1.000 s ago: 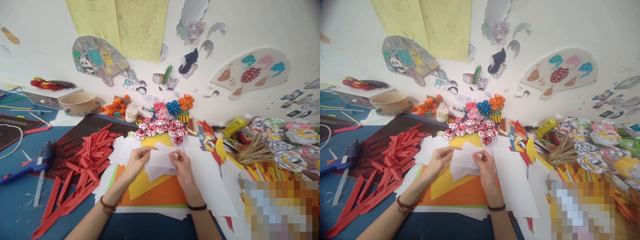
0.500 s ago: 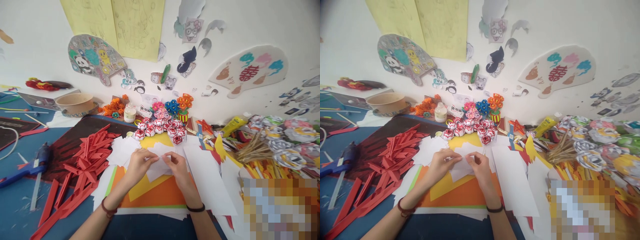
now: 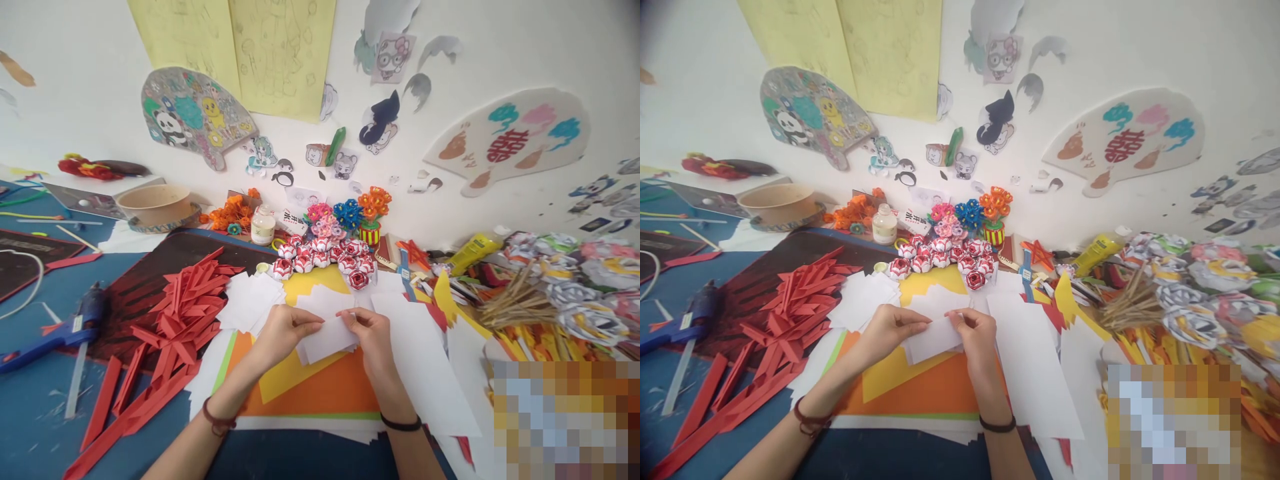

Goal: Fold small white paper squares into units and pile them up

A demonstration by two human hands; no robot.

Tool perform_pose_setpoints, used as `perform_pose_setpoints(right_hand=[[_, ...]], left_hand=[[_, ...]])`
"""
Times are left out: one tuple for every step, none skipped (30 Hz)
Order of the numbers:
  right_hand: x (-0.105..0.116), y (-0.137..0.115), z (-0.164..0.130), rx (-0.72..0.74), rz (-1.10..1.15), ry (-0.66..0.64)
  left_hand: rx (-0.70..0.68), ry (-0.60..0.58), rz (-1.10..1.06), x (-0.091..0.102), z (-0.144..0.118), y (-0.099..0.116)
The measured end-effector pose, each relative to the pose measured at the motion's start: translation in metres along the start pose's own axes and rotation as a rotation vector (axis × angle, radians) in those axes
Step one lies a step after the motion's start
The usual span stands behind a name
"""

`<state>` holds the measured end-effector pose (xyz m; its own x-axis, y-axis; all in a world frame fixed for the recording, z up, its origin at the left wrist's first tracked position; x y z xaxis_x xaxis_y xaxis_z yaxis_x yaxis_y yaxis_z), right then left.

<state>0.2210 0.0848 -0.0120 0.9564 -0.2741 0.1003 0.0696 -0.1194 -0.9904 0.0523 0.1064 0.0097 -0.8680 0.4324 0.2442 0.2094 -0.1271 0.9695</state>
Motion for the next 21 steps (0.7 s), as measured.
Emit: perform_pose_setpoints(right_hand=[[0.001, 0.0, 0.0, 0.004, -0.004, 0.006], [0.001, -0.001, 0.001, 0.016, -0.015, 0.005], [0.0, -0.002, 0.001, 0.031, -0.031, -0.001], [-0.001, -0.003, 0.0, 0.046, -0.051, -0.013], [-0.004, -0.005, 0.0, 0.063, -0.077, -0.033], [-0.008, -0.006, -0.001, 0.081, -0.106, -0.057], [-0.012, -0.007, -0.002, 0.101, -0.139, -0.08], [-0.016, -0.009, -0.003, 0.124, -0.173, -0.097], [-0.019, -0.011, -0.004, 0.148, -0.205, -0.104], [-0.021, -0.013, -0.006, 0.171, -0.233, -0.104], [-0.023, -0.015, -0.007, 0.189, -0.254, -0.098], [-0.025, -0.017, -0.008, 0.201, -0.269, -0.09], [-0.026, -0.018, -0.009, 0.209, -0.28, -0.086], [-0.027, -0.019, -0.01, 0.213, -0.291, -0.085], [-0.028, -0.019, -0.01, 0.213, -0.3, -0.085], [-0.028, -0.02, -0.011, 0.21, -0.304, -0.087], [-0.028, -0.019, -0.011, 0.204, -0.302, -0.088], [-0.028, -0.019, -0.01, 0.195, -0.294, -0.09], [-0.028, -0.018, -0.01, 0.186, -0.281, -0.094], [-0.029, -0.017, -0.01, 0.178, -0.268, -0.1], [-0.029, -0.016, -0.01, 0.172, -0.256, -0.102]], left_hand=[[-0.005, 0.006, 0.009, 0.001, 0.0, 0.0], [-0.012, 0.018, 0.029, 0.002, 0.0, 0.001], [-0.023, 0.032, 0.056, 0.004, 0.001, 0.003], [-0.037, 0.043, 0.084, 0.005, 0.001, 0.006], [-0.054, 0.05, 0.108, 0.005, 0.001, 0.009], [-0.073, 0.049, 0.129, 0.004, 0.0, 0.012], [-0.091, 0.041, 0.146, 0.002, 0.0, 0.016], [-0.106, 0.03, 0.161, 0.0, 0.0, 0.019], [-0.114, 0.019, 0.176, -0.002, -0.001, 0.021], [-0.115, 0.011, 0.195, -0.004, -0.001, 0.023], [-0.11, 0.006, 0.214, -0.006, -0.002, 0.023], [-0.1, 0.004, 0.232, -0.007, -0.002, 0.023], [-0.089, 0.0, 0.244, -0.008, -0.002, 0.022], [-0.08, -0.009, 0.25, -0.009, -0.002, 0.021], [-0.072, -0.023, 0.248, -0.01, -0.002, 0.02], [-0.066, -0.036, 0.241, -0.011, -0.002, 0.02], [-0.06, -0.048, 0.23, -0.013, -0.001, 0.019], [-0.057, -0.058, 0.219, -0.014, -0.001, 0.018], [-0.054, -0.065, 0.21, -0.015, -0.001, 0.016], [-0.052, -0.066, 0.204, -0.015, -0.001, 0.015], [-0.049, -0.065, 0.199, -0.016, -0.001, 0.014]])
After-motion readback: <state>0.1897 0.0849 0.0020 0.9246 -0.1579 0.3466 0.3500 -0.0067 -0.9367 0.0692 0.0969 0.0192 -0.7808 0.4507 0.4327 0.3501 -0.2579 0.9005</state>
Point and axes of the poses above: each hand's wrist, its own z-axis towards the middle knuckle, its own x-axis out of the back of the hand, y = z × x, the point moved 9 cm from there along z, towards the middle knuckle, and after that the axes turned 5 degrees about -z, right-handed, at the moved point
